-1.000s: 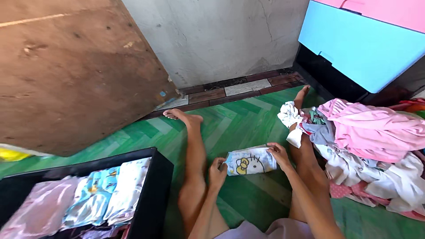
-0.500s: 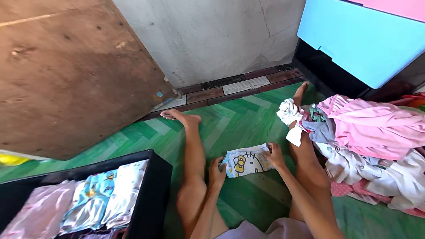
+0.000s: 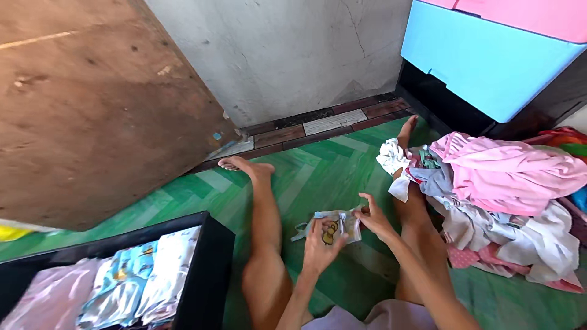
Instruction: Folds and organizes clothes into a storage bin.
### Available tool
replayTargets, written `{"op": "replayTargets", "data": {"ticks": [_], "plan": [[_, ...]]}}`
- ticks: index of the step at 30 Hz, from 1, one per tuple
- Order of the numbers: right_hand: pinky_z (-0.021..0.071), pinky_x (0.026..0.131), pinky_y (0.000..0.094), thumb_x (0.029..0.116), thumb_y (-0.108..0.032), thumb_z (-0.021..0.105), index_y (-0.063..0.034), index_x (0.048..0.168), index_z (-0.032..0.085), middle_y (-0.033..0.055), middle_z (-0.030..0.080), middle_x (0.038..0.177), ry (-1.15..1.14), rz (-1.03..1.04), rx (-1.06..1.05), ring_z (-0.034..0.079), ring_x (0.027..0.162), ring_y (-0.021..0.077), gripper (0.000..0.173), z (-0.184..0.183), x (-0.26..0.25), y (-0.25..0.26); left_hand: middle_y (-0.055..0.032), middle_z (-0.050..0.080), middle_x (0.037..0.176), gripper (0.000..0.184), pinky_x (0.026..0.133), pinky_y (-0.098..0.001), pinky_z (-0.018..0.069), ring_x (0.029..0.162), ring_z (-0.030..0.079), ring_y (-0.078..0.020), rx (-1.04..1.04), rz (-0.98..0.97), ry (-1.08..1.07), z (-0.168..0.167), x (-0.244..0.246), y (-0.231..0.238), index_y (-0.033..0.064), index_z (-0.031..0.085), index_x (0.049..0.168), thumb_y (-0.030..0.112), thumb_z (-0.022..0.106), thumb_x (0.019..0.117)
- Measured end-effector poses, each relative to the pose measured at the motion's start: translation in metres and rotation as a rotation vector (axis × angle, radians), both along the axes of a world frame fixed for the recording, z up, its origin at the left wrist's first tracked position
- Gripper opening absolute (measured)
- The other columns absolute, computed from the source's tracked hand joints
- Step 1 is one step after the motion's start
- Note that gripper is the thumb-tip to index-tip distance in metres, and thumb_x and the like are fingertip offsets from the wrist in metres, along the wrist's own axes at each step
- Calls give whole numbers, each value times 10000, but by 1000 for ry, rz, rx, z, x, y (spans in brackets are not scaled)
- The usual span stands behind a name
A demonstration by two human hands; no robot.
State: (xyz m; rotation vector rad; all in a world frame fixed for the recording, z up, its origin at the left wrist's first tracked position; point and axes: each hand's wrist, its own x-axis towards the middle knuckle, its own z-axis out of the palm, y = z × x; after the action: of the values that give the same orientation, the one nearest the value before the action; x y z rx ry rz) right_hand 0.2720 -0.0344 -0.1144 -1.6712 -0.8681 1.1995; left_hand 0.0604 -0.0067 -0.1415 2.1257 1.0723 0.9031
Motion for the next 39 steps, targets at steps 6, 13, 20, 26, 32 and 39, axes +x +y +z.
{"op": "replayTargets", "data": {"ticks": [6,13,20,26,32,39], "plan": [[612,764,332,993,-12,539,6,1290,632,129,668,1164,149,249,209,692,922,170,311,83,-9,-18,-216,662,1228,679,941,-415,576,1095,679,-280,130,-4,-138,49,21,-32,-70,531,1399,60,779,780],[400,1027,626,892,-294,747,-154,1252,712,191,479,1456,-772,378,76,421,1353,420,388,92,-2,14,-156,742,965,243,832,-363,576,860,719,-191,-103,-3,-23,88,15,29,-30,718,1140,141,607,1008],[492,1035,487,920,-133,630,-53,1024,744,111,713,1189,-776,-97,858,595,1246,326,173,92,-7,34,-90,737,1120,277,891,-228,552,970,685,-57,82,-91,-384,134,18,71,-9,703,1213,7,552,981],[550,1017,331,921,-39,644,-3,1092,755,158,720,1184,-578,98,839,675,1171,218,207,45,-5,4,-137,717,1212,245,1084,-395,503,1234,639,-234,86,-127,-339,72,-14,51,12,745,1142,9,618,932],[497,1070,409,953,-22,596,26,1141,734,190,718,1183,-521,425,277,672,1163,283,238,-47,-8,-47,-175,721,1207,243,1096,-412,491,1181,676,-251,-330,-176,108,-29,-44,6,-39,723,1170,-21,634,944],[558,954,401,998,-126,613,-7,1304,641,180,697,1193,-212,235,106,695,1044,242,329,-71,-15,-53,-152,715,1022,230,899,-360,559,935,689,-175,-595,-83,19,-39,-38,3,-54,664,1160,107,618,1002]]}}
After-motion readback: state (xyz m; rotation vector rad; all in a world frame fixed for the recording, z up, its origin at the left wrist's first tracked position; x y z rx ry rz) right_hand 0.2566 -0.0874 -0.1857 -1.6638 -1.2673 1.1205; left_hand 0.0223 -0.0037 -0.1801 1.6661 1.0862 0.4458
